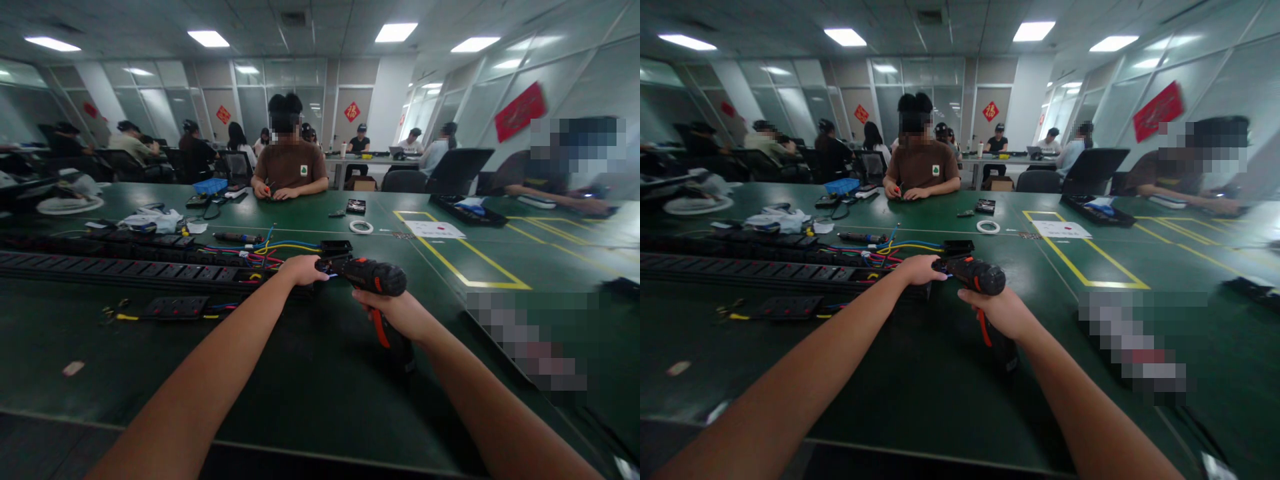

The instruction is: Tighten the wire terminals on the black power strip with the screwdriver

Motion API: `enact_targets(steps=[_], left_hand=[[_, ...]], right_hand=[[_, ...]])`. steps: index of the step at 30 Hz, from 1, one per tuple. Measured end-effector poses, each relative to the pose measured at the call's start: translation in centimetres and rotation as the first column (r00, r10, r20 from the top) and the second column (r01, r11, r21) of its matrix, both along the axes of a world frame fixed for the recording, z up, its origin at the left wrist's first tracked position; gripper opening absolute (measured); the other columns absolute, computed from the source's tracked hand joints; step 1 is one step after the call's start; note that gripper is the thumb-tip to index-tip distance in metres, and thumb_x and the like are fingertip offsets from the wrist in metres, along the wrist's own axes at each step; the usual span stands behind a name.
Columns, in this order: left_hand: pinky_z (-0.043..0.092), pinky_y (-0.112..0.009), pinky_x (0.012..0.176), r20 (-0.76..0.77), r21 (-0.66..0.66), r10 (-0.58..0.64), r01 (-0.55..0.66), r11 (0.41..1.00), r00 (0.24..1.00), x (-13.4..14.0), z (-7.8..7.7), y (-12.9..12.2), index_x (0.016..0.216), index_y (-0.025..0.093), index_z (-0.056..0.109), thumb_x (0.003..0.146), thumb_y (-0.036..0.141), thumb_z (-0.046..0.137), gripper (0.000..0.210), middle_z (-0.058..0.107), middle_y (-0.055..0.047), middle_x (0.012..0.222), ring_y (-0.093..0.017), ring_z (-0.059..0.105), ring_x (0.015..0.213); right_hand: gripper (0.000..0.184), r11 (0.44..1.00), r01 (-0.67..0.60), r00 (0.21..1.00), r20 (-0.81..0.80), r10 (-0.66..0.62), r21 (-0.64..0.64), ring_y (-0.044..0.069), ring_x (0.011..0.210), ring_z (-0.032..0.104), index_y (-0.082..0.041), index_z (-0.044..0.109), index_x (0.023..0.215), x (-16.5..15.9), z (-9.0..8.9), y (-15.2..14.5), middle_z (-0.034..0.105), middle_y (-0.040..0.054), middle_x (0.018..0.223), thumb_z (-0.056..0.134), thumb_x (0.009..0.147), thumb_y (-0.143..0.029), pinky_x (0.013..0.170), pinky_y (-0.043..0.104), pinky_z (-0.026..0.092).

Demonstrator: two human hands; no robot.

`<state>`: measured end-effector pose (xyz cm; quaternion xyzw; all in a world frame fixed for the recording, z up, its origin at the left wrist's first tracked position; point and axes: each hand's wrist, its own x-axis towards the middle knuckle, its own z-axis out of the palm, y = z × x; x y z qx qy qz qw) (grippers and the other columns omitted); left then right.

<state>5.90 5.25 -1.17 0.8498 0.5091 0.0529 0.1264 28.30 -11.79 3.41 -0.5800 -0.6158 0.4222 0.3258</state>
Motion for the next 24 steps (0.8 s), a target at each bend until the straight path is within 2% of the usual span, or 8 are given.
enact_targets(steps=[7,16,24], left_hand=[[0.052,-0.037,0.093,0.0,-0.009,0.01,-0.01,1.0,1.0,0.02,0.24,-0.22,0.123,0.031,0.068,0.083,0.069,0.066,0.056,0.072,-0.007,0.134,-0.032,0.069,0.118],[0.052,-0.038,0.094,0.012,-0.008,0.002,-0.002,1.0,1.0,-0.04,0.2,-0.17,0.123,0.03,0.068,0.082,0.068,0.066,0.056,0.072,-0.007,0.134,-0.033,0.068,0.119],[0.052,-0.038,0.094,0.017,-0.007,-0.002,0.002,1.0,1.0,-0.05,0.24,-0.12,0.124,0.03,0.068,0.082,0.067,0.067,0.056,0.072,-0.007,0.134,-0.032,0.068,0.119]], right_hand=[[0.033,1.0,0.001,1.0,-0.01,-0.001,0.024,0.02,0.062,0.061,-0.022,0.069,0.1,-0.15,0.18,-0.12,0.061,-0.0017,0.069,0.076,0.082,-0.048,0.061,0.033,0.049],[0.032,0.999,-0.01,1.0,0.021,0.01,0.03,0.02,0.064,0.062,-0.021,0.067,0.093,0.0,-0.06,0.01,0.061,-0.0007,0.07,0.074,0.083,-0.051,0.06,0.033,0.048],[0.031,0.998,-0.009,0.999,0.038,0.007,0.054,0.02,0.064,0.061,-0.021,0.067,0.097,-0.04,0.01,-0.03,0.062,-0.0006,0.071,0.073,0.085,-0.049,0.061,0.033,0.049]])
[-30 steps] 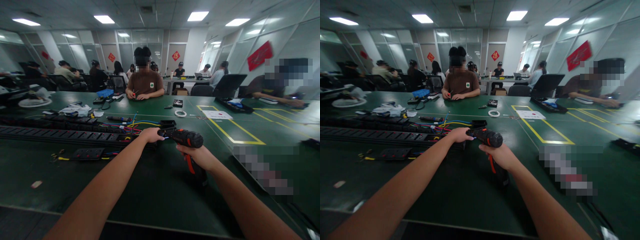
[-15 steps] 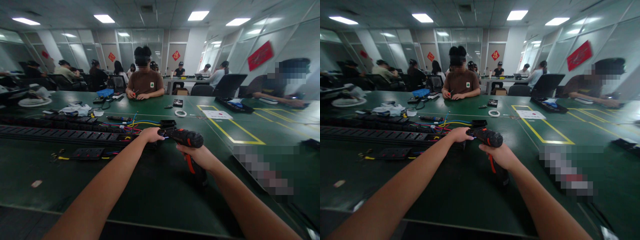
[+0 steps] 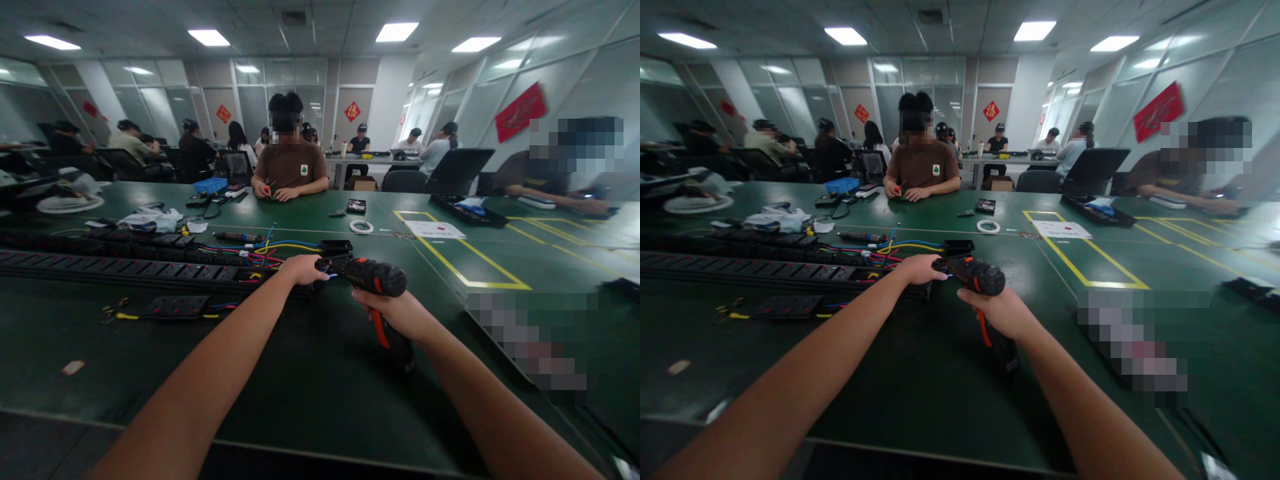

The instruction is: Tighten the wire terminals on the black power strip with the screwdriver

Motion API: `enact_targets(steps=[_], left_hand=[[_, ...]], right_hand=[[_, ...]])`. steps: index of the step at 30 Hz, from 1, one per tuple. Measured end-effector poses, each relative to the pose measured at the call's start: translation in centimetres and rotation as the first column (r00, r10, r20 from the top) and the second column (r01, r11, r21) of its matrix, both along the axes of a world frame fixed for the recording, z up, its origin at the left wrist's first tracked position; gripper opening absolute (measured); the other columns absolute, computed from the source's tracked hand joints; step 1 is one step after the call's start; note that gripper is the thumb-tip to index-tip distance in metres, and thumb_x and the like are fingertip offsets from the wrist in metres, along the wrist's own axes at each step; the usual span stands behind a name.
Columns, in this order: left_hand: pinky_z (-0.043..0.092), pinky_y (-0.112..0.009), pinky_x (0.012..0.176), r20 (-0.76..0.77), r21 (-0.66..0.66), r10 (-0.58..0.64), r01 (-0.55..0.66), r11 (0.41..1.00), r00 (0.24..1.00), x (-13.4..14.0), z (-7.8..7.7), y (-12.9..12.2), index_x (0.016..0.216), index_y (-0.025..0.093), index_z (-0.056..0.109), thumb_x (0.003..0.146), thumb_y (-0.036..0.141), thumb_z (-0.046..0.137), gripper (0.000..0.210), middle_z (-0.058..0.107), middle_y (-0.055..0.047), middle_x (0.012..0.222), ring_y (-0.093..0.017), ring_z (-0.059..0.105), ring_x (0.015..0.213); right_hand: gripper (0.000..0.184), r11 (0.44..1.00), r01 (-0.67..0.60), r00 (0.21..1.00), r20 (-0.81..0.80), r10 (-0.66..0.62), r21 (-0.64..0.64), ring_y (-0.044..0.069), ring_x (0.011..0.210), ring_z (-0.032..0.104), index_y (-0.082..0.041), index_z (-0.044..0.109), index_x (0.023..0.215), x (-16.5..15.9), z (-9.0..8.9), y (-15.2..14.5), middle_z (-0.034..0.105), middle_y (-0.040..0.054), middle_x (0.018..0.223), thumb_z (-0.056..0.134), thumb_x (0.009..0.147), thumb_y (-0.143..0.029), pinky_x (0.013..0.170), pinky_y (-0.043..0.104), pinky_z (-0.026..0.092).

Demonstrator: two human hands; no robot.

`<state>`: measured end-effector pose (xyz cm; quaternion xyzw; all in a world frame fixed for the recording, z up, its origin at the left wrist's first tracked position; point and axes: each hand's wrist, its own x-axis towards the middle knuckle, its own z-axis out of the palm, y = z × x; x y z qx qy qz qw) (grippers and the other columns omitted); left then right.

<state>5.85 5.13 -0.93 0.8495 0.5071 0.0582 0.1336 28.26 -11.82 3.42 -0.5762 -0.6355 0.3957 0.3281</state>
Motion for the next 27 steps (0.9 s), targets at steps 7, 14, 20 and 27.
enact_targets(steps=[7,14,20,27], left_hand=[[0.054,-0.036,0.089,0.003,-0.002,-0.004,0.004,1.0,1.0,-0.01,0.14,-0.17,0.119,0.032,0.069,0.082,0.065,0.068,0.049,0.075,-0.004,0.126,-0.031,0.071,0.112],[0.053,-0.034,0.089,0.032,0.008,-0.023,0.022,1.0,0.999,-0.06,-0.15,0.13,0.121,0.035,0.07,0.082,0.062,0.071,0.048,0.076,-0.001,0.125,-0.029,0.071,0.112],[0.052,-0.033,0.092,0.031,0.017,-0.036,0.036,0.999,0.999,-0.16,-0.6,0.57,0.125,0.035,0.069,0.083,0.064,0.071,0.051,0.075,-0.001,0.128,-0.028,0.07,0.113],[0.052,-0.034,0.092,0.044,0.017,-0.035,0.035,0.999,0.998,-0.17,-0.69,0.64,0.125,0.035,0.07,0.082,0.064,0.072,0.051,0.075,-0.002,0.125,-0.028,0.07,0.113]], right_hand=[[0.032,0.999,0.001,1.0,-0.019,-0.002,-0.032,0.019,0.064,0.06,-0.02,0.065,0.089,-0.04,0.0,-0.11,0.06,-0.0006,0.072,0.073,0.083,-0.05,0.061,0.033,0.049],[0.032,1.0,0.01,1.0,-0.011,-0.01,-0.022,0.021,0.068,0.063,-0.021,0.067,0.097,-0.01,0.11,-0.16,0.063,0.0004,0.075,0.075,0.083,-0.049,0.063,0.034,0.05],[0.033,0.999,0.011,0.999,-0.034,-0.012,-0.035,0.02,0.067,0.063,-0.021,0.068,0.098,0.03,0.01,-0.09,0.063,0.0002,0.075,0.075,0.083,-0.049,0.063,0.033,0.05],[0.032,1.0,0.006,0.999,-0.035,-0.006,-0.008,0.02,0.066,0.063,-0.021,0.069,0.099,0.12,-0.14,-0.05,0.064,-0.0004,0.073,0.075,0.084,-0.049,0.063,0.033,0.05]])
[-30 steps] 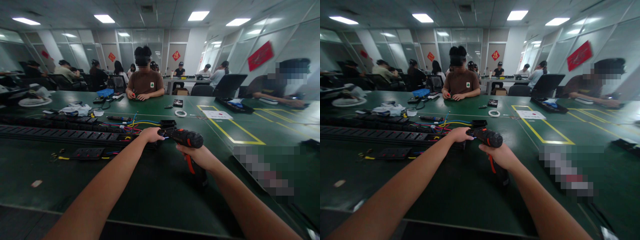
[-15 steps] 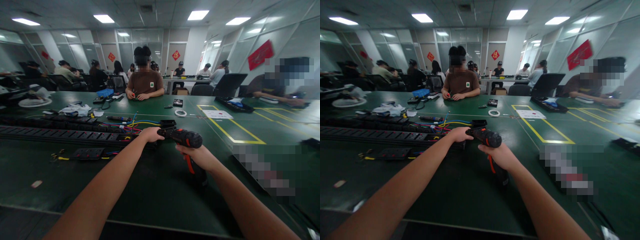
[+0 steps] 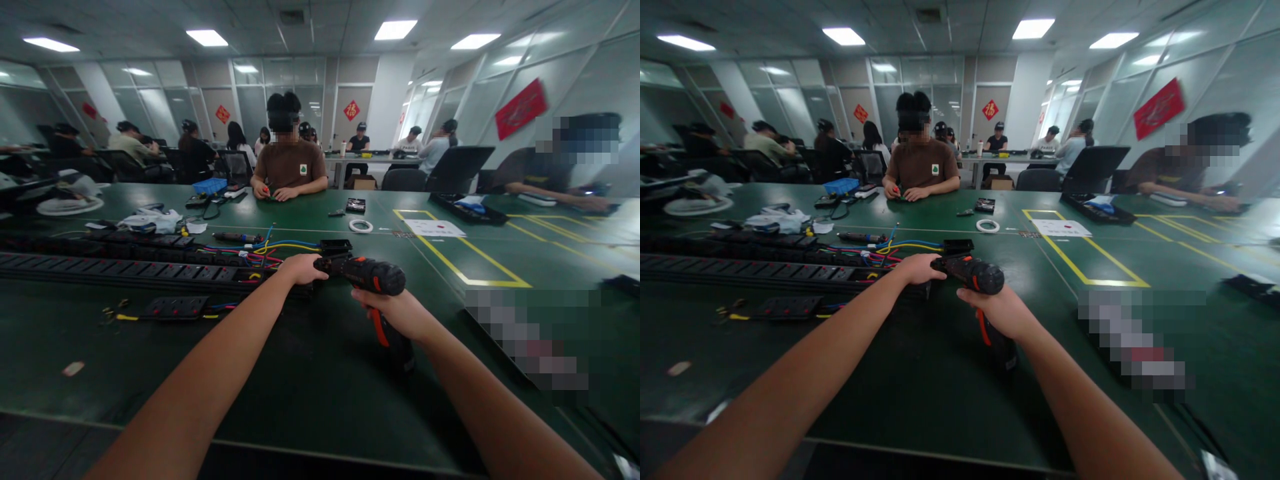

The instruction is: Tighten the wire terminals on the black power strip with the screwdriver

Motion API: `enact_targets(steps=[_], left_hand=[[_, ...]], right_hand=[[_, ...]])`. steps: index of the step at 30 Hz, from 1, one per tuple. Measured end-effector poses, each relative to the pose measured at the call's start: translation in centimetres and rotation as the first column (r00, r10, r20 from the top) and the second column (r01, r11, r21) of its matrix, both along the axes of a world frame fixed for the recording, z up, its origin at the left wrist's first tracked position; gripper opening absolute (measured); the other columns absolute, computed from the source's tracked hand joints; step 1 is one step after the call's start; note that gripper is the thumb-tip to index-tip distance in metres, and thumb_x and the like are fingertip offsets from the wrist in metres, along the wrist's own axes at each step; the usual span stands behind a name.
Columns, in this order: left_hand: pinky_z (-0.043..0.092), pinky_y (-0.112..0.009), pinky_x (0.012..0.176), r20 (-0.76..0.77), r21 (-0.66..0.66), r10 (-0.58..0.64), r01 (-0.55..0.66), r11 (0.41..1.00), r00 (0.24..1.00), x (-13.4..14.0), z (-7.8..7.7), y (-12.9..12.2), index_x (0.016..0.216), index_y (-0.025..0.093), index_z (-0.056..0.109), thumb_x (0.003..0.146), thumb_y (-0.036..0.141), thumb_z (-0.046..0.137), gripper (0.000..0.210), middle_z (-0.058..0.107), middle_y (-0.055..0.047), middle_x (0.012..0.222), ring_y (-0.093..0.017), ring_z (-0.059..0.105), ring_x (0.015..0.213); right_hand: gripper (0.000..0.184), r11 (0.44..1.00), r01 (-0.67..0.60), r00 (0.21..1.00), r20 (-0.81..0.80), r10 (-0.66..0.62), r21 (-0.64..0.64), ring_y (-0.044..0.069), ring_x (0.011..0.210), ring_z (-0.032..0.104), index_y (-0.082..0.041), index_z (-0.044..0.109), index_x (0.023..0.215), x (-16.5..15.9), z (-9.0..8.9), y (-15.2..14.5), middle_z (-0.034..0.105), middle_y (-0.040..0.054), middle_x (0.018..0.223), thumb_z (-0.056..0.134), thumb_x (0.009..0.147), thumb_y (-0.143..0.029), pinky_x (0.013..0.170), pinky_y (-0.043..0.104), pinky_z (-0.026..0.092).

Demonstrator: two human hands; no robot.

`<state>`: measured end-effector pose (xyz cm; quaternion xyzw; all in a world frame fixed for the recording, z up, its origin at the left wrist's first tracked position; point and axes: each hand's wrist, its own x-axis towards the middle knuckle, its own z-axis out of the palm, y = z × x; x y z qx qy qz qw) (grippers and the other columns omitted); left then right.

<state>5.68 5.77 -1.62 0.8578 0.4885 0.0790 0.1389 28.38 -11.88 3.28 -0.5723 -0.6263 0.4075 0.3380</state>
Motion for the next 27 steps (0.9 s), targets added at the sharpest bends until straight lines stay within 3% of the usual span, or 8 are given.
enact_targets(steps=[13,27], left_hand=[[0.052,-0.038,0.094,-0.034,-0.006,0.054,-0.054,0.999,0.998,0.13,0.49,-0.6,0.13,0.035,0.067,0.081,0.066,0.07,0.059,0.071,-0.004,0.135,-0.032,0.068,0.119],[0.05,-0.038,0.097,-0.031,-0.016,0.045,-0.045,0.999,0.999,0.05,0.45,-0.46,0.131,0.035,0.066,0.081,0.067,0.069,0.059,0.07,-0.005,0.139,-0.032,0.066,0.123]], right_hand=[[0.033,1.0,0.005,1.0,0.029,-0.005,-0.026,0.02,0.063,0.062,-0.02,0.066,0.089,0.03,-0.03,0.09,0.062,-0.0005,0.068,0.073,0.083,-0.052,0.059,0.033,0.048],[0.034,1.0,-0.005,0.999,0.04,0.006,-0.02,0.02,0.063,0.06,-0.021,0.069,0.103,-0.17,0.33,-0.09,0.061,-0.0013,0.068,0.073,0.085,-0.05,0.06,0.033,0.048]])
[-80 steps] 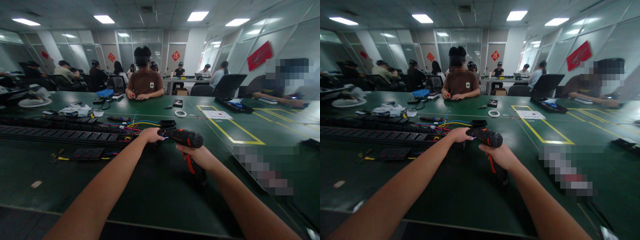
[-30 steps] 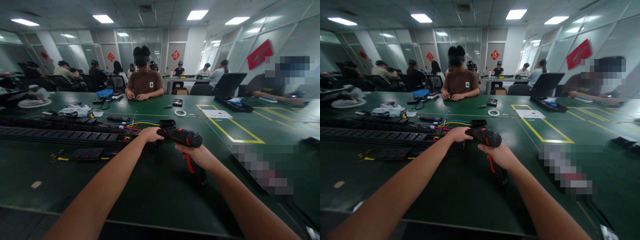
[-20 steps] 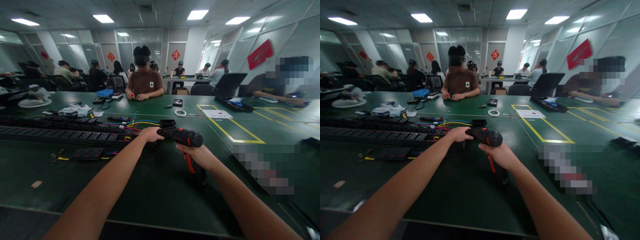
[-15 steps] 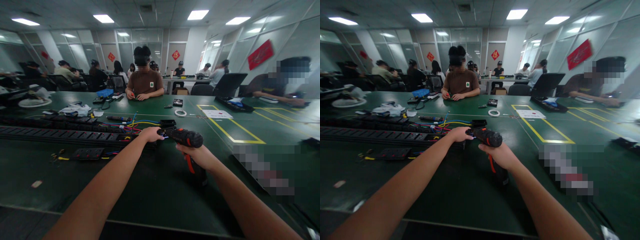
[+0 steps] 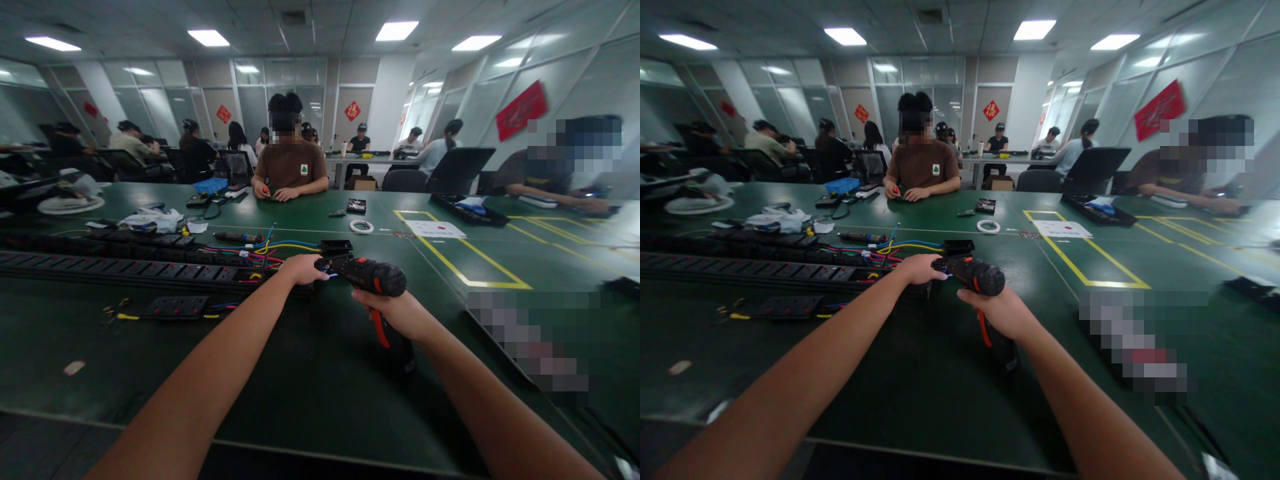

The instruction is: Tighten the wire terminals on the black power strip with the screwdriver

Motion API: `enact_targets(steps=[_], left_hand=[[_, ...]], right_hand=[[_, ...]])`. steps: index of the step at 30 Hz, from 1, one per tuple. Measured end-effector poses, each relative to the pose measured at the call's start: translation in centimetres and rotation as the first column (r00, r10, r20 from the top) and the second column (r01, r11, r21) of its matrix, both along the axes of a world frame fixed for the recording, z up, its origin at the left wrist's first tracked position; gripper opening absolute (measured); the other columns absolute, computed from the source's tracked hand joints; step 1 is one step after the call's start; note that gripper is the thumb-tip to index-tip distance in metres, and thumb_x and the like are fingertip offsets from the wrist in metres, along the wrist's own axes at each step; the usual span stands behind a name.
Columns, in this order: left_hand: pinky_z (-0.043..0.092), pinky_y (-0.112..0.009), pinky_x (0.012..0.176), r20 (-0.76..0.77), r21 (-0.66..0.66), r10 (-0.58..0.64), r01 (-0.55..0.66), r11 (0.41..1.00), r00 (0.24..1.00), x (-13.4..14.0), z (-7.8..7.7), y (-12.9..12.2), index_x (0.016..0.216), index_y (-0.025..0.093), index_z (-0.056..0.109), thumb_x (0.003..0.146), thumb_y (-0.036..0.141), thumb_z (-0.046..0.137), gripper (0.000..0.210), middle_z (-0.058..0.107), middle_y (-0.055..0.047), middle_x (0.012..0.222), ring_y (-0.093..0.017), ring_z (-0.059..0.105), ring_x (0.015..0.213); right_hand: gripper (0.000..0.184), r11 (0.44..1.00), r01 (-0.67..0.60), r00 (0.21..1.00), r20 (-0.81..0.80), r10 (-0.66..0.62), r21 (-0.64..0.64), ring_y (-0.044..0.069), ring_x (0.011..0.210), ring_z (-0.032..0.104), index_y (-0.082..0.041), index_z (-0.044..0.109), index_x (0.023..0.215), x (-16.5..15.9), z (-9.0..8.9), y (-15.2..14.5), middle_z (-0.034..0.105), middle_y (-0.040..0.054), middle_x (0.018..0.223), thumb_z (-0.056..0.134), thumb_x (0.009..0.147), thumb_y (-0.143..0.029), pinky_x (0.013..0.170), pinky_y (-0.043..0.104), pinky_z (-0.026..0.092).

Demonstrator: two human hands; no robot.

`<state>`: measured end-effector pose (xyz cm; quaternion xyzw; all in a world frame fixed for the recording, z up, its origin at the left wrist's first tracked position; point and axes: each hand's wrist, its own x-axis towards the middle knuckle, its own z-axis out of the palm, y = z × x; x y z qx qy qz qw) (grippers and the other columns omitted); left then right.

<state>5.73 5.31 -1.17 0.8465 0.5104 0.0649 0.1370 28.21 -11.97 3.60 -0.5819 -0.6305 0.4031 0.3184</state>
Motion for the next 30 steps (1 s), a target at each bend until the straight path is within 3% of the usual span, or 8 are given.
enact_targets(steps=[19,30], left_hand=[[0.051,-0.038,0.097,0.012,-0.002,-0.01,0.01,1.0,1.0,0.02,-0.07,0.2,0.131,0.035,0.066,0.081,0.065,0.07,0.058,0.07,-0.004,0.137,-0.031,0.066,0.123],[0.052,-0.034,0.093,0.026,-0.003,-0.05,0.05,0.999,0.998,-0.1,-0.02,0.2,0.124,0.035,0.07,0.082,0.063,0.072,0.05,0.075,-0.002,0.127,-0.029,0.07,0.115]], right_hand=[[0.035,1.0,0.003,1.0,0.026,-0.004,0.028,0.02,0.061,0.06,-0.021,0.069,0.105,0.02,-0.01,-0.03,0.06,-0.0018,0.064,0.073,0.085,-0.05,0.059,0.033,0.047],[0.033,1.0,0.015,0.999,-0.033,-0.015,-0.005,0.02,0.065,0.061,-0.021,0.066,0.09,-0.02,-0.05,-0.04,0.061,-0.0008,0.071,0.074,0.083,-0.052,0.061,0.033,0.049]])
